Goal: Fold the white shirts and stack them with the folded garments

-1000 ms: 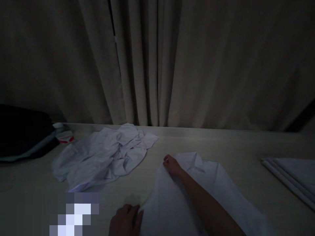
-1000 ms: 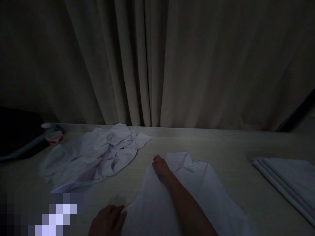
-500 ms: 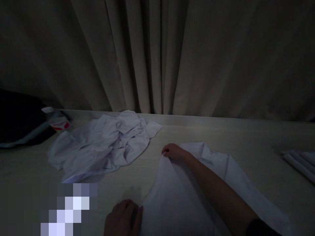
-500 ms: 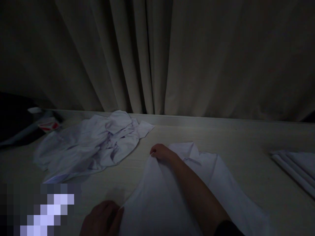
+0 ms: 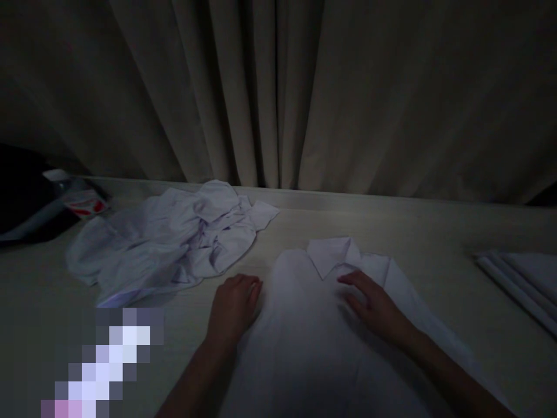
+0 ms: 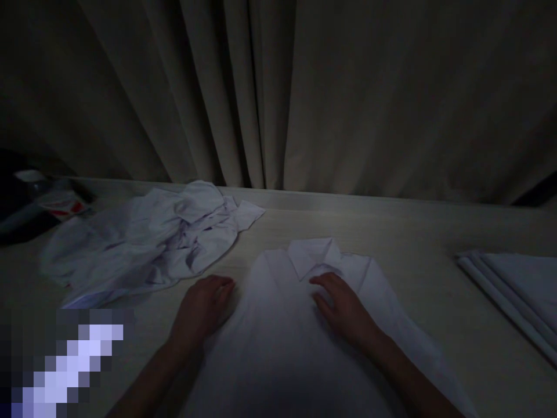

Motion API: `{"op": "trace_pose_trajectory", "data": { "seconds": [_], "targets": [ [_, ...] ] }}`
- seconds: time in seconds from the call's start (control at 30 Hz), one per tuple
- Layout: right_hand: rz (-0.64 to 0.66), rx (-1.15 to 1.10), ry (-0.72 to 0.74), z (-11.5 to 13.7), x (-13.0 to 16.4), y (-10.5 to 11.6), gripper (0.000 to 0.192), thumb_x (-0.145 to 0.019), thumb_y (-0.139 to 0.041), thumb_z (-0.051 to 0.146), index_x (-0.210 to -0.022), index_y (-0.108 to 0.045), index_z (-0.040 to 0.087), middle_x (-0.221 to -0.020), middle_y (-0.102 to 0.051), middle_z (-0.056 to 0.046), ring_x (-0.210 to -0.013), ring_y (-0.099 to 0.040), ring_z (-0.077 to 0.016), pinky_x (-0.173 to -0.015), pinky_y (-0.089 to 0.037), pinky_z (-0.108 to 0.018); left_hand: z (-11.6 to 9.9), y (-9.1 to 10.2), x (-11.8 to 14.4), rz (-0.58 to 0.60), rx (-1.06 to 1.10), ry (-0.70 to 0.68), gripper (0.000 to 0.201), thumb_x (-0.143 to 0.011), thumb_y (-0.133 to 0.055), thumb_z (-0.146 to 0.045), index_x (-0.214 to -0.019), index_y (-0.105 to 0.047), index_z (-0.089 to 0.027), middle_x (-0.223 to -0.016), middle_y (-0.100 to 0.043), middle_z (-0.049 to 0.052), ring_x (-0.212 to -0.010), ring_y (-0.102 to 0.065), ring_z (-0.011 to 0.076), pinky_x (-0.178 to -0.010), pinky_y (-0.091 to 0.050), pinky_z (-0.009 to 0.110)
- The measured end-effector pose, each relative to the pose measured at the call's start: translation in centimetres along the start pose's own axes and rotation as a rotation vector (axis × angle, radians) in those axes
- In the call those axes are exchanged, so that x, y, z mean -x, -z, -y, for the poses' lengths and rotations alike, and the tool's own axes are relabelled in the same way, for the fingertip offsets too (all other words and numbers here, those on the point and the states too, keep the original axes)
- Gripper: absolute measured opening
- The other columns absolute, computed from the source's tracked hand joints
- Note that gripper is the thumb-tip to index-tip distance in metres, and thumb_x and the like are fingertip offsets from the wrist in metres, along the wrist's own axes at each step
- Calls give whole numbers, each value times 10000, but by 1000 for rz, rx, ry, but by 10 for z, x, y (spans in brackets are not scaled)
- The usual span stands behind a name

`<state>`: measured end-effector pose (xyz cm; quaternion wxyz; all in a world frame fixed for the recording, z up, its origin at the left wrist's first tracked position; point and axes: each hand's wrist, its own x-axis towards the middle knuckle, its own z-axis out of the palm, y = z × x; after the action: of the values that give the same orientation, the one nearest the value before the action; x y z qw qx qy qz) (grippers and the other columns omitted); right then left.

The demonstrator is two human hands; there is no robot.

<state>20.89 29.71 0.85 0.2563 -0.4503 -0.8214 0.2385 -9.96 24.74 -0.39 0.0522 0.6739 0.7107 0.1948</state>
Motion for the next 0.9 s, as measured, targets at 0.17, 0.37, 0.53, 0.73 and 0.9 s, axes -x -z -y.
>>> {"op": "trace_pose_trajectory", "data": {
  "seconds": [0.17, 0.37, 0.53, 0.73, 0.9],
  "targets": [
    [-287, 238, -190, -43, 136, 50, 232, -884, -466, 355, -1069, -562, 254, -1077, -608, -71, -988, -589, -220, -875, -512, -418, -32, -18, -62, 65, -18, -19, 374, -888, -366, -404, -1021, -658, -213, -1051, -678, 85, -953, -613, 201, -849, -432, 309],
    [-324, 382, -275, -73, 219, 42, 293, -889, -441, 366, -1135, -521, 228, -1135, -594, -102, -1031, -589, -245, -853, -538, -445, -31, -39, -101, 174, -21, 75, 347, -818, -481, -430, -996, -661, -193, -979, -706, 82, -880, -642, 197, -763, -458, 285],
    [-251, 349, -264, -87, 222, 29, 322, -909, -417, 345, -1191, -494, 211, -1211, -557, -125, -1118, -542, -252, -930, -500, -486, -22, -48, -107, 238, -22, 86, 306, -772, -519, -440, -891, -665, -199, -967, -711, 65, -889, -638, 191, -740, -450, 271],
    [-282, 373, -291, -97, 215, 29, 367, -922, -386, 340, -1238, -455, 167, -1262, -508, -156, -1184, -485, -261, -980, -463, -499, -22, -56, -115, 274, -32, 48, 308, -761, -474, -432, -848, -654, -197, -920, -703, 76, -866, -628, 216, -750, -438, 310],
    [-178, 488, -291, -100, 211, 25, 452, -930, -378, 332, -1336, -381, 134, -1381, -412, -180, -1281, -395, -286, -1032, -418, -504, -9, -56, -125, 298, -12, 63, 342, -743, -462, -462, -827, -654, -193, -880, -704, 72, -821, -632, 201, -709, -449, 288]
  ]
}}
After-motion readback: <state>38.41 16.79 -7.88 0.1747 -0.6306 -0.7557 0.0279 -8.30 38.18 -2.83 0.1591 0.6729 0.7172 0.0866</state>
